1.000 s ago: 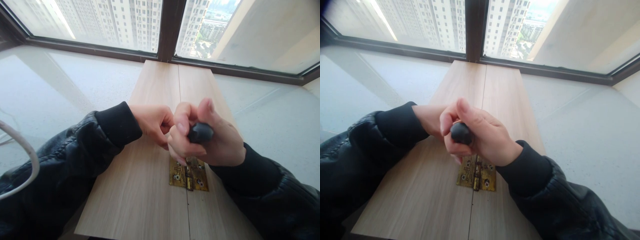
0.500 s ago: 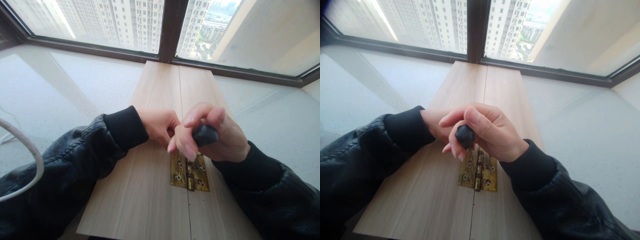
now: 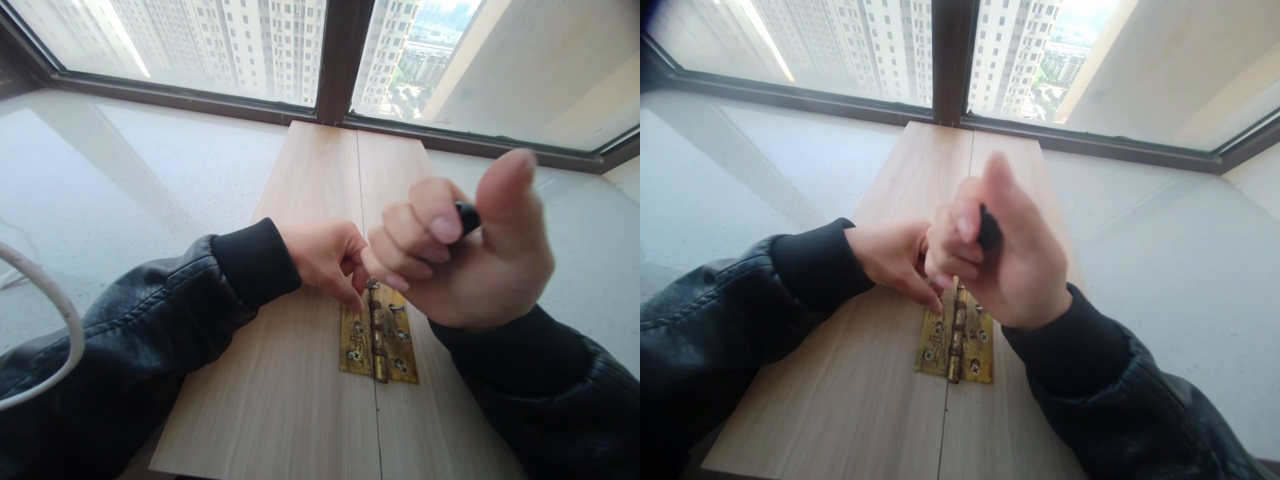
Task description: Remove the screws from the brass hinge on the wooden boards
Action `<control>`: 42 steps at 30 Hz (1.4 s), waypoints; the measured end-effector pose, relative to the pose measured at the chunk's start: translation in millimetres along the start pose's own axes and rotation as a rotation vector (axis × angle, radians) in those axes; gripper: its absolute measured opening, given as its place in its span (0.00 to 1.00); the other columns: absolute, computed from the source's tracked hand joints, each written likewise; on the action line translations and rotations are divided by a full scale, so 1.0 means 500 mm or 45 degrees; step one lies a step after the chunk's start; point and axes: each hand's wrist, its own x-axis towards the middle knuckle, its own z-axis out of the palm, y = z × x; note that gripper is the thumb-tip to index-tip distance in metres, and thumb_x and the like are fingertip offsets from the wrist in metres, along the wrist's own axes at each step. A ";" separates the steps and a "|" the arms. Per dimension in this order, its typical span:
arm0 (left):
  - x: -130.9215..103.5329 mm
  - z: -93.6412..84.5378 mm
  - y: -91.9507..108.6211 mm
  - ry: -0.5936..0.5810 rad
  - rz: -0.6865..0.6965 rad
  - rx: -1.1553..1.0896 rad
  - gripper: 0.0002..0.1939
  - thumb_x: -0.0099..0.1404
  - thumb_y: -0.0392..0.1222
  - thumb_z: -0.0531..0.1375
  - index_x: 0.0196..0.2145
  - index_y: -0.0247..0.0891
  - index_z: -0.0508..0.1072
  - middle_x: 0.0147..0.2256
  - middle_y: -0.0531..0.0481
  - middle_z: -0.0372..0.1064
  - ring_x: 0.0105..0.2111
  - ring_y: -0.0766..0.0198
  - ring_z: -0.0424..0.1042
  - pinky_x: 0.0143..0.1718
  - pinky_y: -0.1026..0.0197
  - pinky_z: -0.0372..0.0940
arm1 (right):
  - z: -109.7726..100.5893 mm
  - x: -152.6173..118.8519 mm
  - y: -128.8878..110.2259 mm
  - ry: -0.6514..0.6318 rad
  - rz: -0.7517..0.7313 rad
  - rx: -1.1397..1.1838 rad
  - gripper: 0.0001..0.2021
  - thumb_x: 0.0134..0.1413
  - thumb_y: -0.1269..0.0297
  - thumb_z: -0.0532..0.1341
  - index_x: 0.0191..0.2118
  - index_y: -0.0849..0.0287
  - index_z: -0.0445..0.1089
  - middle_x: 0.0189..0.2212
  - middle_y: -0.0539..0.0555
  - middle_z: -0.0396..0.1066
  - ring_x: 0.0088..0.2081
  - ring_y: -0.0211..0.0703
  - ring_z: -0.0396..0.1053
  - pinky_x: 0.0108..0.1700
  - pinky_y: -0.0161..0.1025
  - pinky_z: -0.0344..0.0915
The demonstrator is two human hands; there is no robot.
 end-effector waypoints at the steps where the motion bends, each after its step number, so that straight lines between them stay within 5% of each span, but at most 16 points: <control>1: 0.000 -0.002 0.000 -0.077 0.000 -0.053 0.11 0.48 0.35 0.69 0.18 0.34 0.70 0.15 0.60 0.59 0.16 0.75 0.56 0.16 0.69 0.51 | -0.005 0.003 -0.010 0.073 -0.067 -0.011 0.25 0.53 0.51 0.64 0.19 0.60 0.53 0.15 0.44 0.43 0.16 0.29 0.48 0.19 0.32 0.53; 5: 0.000 -0.017 0.006 -0.173 0.022 -0.079 0.12 0.49 0.37 0.69 0.20 0.33 0.68 0.14 0.63 0.49 0.16 0.76 0.49 0.16 0.69 0.45 | -0.034 0.012 -0.044 0.508 -0.210 -0.132 0.26 0.54 0.54 0.65 0.17 0.60 0.51 0.13 0.44 0.42 0.14 0.30 0.46 0.18 0.33 0.46; 7: -0.001 -0.023 0.007 -0.218 0.010 -0.106 0.10 0.48 0.36 0.69 0.27 0.32 0.72 0.15 0.63 0.50 0.16 0.76 0.50 0.17 0.70 0.47 | -0.048 0.013 -0.049 0.577 -0.273 -0.148 0.26 0.53 0.52 0.65 0.17 0.60 0.52 0.13 0.44 0.42 0.15 0.30 0.45 0.18 0.33 0.44; 12: -0.003 -0.029 -0.001 -0.307 -0.034 -0.126 0.09 0.53 0.36 0.66 0.33 0.29 0.78 0.20 0.55 0.66 0.17 0.75 0.60 0.18 0.70 0.54 | -0.073 0.007 -0.036 0.388 -0.296 -0.110 0.25 0.52 0.47 0.63 0.18 0.59 0.56 0.15 0.44 0.42 0.14 0.29 0.45 0.17 0.33 0.45; 19: 0.001 -0.015 -0.002 -0.193 0.058 -0.049 0.11 0.52 0.40 0.68 0.22 0.30 0.73 0.18 0.56 0.64 0.17 0.77 0.59 0.17 0.73 0.54 | -0.083 -0.001 -0.022 0.268 -0.108 -0.107 0.20 0.54 0.52 0.62 0.20 0.60 0.62 0.16 0.45 0.46 0.15 0.30 0.49 0.18 0.33 0.52; 25: -0.004 -0.022 0.008 -0.257 0.067 -0.016 0.15 0.52 0.37 0.68 0.39 0.31 0.77 0.23 0.55 0.67 0.18 0.76 0.59 0.19 0.72 0.56 | -0.091 0.000 -0.017 0.330 -0.116 -0.121 0.20 0.54 0.52 0.62 0.20 0.60 0.62 0.16 0.46 0.48 0.16 0.30 0.49 0.18 0.33 0.51; 28: -0.005 -0.028 0.003 -0.316 0.041 -0.003 0.09 0.56 0.36 0.64 0.36 0.30 0.79 0.26 0.50 0.71 0.20 0.74 0.62 0.20 0.70 0.58 | -0.090 0.000 -0.016 0.324 -0.121 -0.125 0.20 0.54 0.52 0.62 0.20 0.60 0.62 0.16 0.46 0.49 0.16 0.30 0.50 0.18 0.33 0.51; 34: -0.004 -0.018 -0.001 -0.169 0.035 -0.008 0.12 0.53 0.42 0.68 0.22 0.31 0.72 0.18 0.54 0.66 0.17 0.75 0.59 0.17 0.71 0.54 | -0.088 -0.001 -0.013 0.322 -0.124 -0.131 0.20 0.56 0.53 0.61 0.20 0.60 0.63 0.16 0.46 0.50 0.16 0.31 0.50 0.18 0.34 0.51; 42: -0.006 -0.030 0.005 0.074 0.093 -0.016 0.12 0.54 0.41 0.68 0.21 0.32 0.71 0.18 0.55 0.65 0.18 0.76 0.57 0.17 0.72 0.53 | -0.087 -0.001 -0.015 0.345 -0.113 -0.172 0.20 0.55 0.52 0.62 0.20 0.60 0.63 0.16 0.46 0.52 0.16 0.31 0.50 0.19 0.34 0.51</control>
